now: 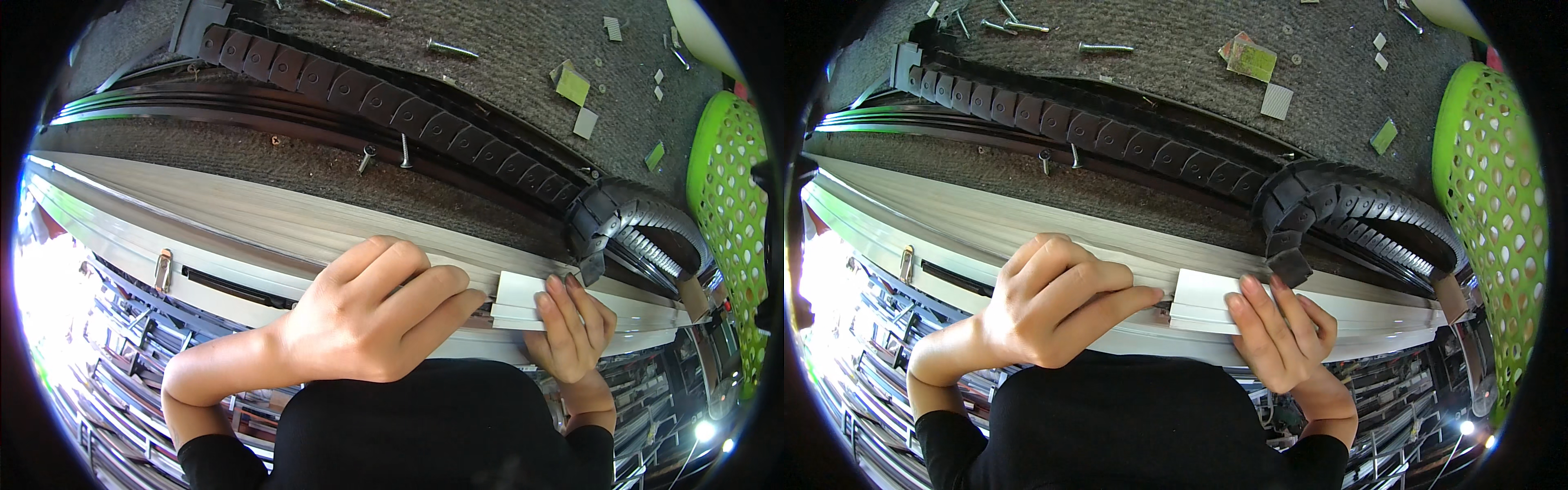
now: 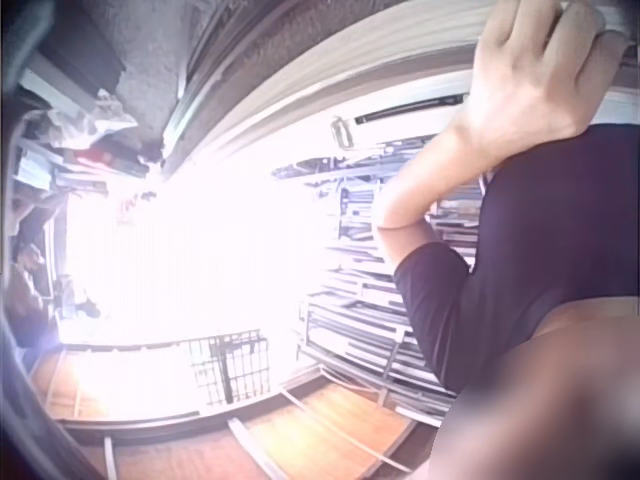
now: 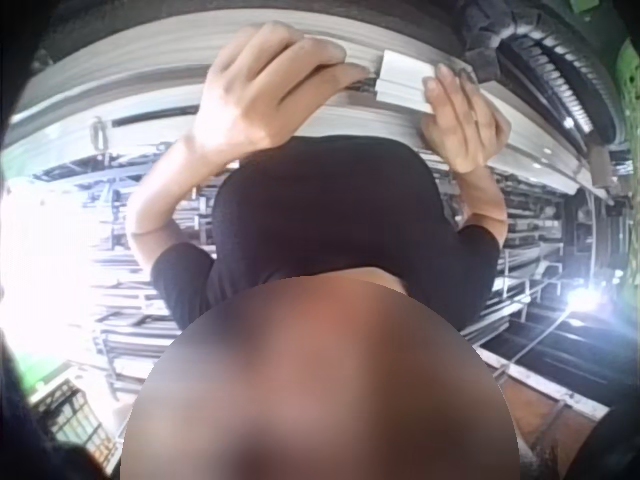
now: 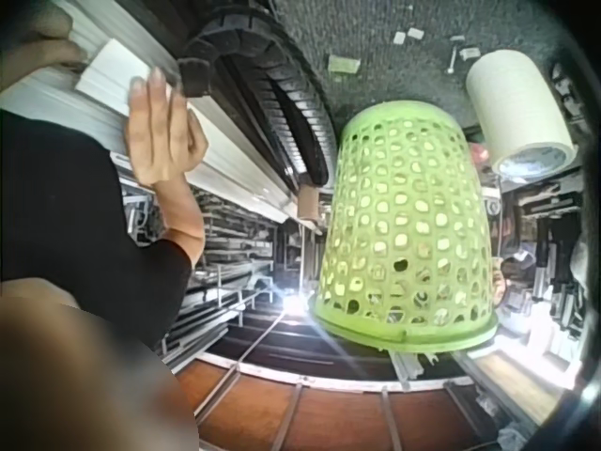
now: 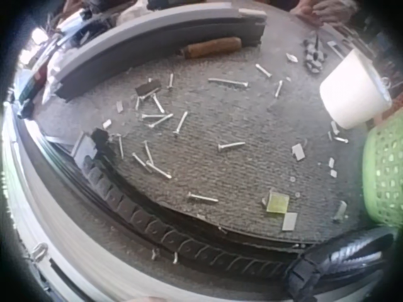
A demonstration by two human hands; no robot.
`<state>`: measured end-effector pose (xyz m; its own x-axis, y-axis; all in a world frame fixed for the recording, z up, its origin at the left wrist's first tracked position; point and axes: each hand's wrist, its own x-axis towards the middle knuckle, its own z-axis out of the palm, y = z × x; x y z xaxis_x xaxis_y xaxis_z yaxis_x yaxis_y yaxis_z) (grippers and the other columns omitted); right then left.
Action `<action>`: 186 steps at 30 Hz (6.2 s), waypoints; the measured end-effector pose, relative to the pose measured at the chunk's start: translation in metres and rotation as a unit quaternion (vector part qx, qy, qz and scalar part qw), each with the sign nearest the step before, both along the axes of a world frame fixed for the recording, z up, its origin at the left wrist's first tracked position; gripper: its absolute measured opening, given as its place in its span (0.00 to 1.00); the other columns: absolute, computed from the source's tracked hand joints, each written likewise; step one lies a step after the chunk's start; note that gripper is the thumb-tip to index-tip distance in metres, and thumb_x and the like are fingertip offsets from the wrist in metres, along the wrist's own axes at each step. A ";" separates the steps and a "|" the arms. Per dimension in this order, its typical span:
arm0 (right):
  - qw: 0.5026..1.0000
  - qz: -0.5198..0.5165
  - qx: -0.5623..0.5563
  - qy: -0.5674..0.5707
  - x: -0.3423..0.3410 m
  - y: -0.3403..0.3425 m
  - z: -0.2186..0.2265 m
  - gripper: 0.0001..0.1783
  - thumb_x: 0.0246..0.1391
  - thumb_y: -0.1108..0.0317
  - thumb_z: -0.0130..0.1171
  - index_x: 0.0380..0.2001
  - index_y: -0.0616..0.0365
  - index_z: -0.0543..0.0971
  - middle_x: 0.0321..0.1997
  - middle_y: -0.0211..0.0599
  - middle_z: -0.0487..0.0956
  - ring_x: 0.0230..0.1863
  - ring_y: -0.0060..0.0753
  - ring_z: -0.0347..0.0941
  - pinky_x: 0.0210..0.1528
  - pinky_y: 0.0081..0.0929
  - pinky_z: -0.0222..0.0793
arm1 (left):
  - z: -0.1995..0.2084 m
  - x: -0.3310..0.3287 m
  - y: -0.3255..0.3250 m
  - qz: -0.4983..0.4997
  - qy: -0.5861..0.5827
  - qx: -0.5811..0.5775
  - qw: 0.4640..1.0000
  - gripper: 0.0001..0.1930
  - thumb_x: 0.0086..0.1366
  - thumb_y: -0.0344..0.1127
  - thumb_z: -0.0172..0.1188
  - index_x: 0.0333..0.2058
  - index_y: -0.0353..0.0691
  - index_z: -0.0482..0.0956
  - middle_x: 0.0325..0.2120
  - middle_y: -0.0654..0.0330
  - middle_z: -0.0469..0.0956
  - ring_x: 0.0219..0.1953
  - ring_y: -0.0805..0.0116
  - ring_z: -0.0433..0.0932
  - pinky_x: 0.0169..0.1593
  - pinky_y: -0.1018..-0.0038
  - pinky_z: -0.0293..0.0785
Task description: The person assembles aluminum window frame profiles by inserting small metal clips into the profile ends and trimming excess material with scissors. They handle several long profiles, aligning and cutting them on a workbench in a workshop setting.
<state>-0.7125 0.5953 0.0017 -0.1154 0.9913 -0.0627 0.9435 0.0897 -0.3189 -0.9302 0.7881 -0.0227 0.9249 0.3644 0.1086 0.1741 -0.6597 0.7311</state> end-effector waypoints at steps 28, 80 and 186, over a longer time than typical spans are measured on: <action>0.992 -0.062 0.026 0.103 -0.030 0.048 -0.013 0.35 0.29 0.68 0.73 0.49 0.62 0.85 0.50 0.42 0.87 0.44 0.35 0.85 0.34 0.23 0.66 | 0.018 -0.036 0.045 0.022 0.089 0.187 0.978 0.17 0.48 0.34 0.68 0.40 0.38 0.86 0.37 0.60 0.82 0.43 0.60 0.82 0.44 0.66 0.81; 0.979 0.024 0.201 0.002 -0.405 0.395 -0.042 0.25 0.48 0.49 0.74 0.29 0.60 0.75 0.22 0.43 0.81 0.26 0.43 0.82 0.28 0.37 0.77 | 0.001 -0.440 0.329 0.523 -0.050 0.197 0.827 0.11 0.66 0.35 0.63 0.41 0.34 0.85 0.40 0.52 0.81 0.47 0.49 0.79 0.53 0.58 0.73; 0.974 -0.147 0.171 0.039 -0.568 0.517 -0.034 0.28 0.31 0.49 0.83 0.29 0.60 0.84 0.23 0.45 0.83 0.25 0.48 0.82 0.29 0.37 0.76 | 0.200 -0.628 0.387 -0.162 -0.757 -0.165 0.612 0.24 0.71 0.44 0.58 0.65 0.63 0.71 0.73 0.73 0.47 0.60 0.61 0.62 0.40 0.57 0.90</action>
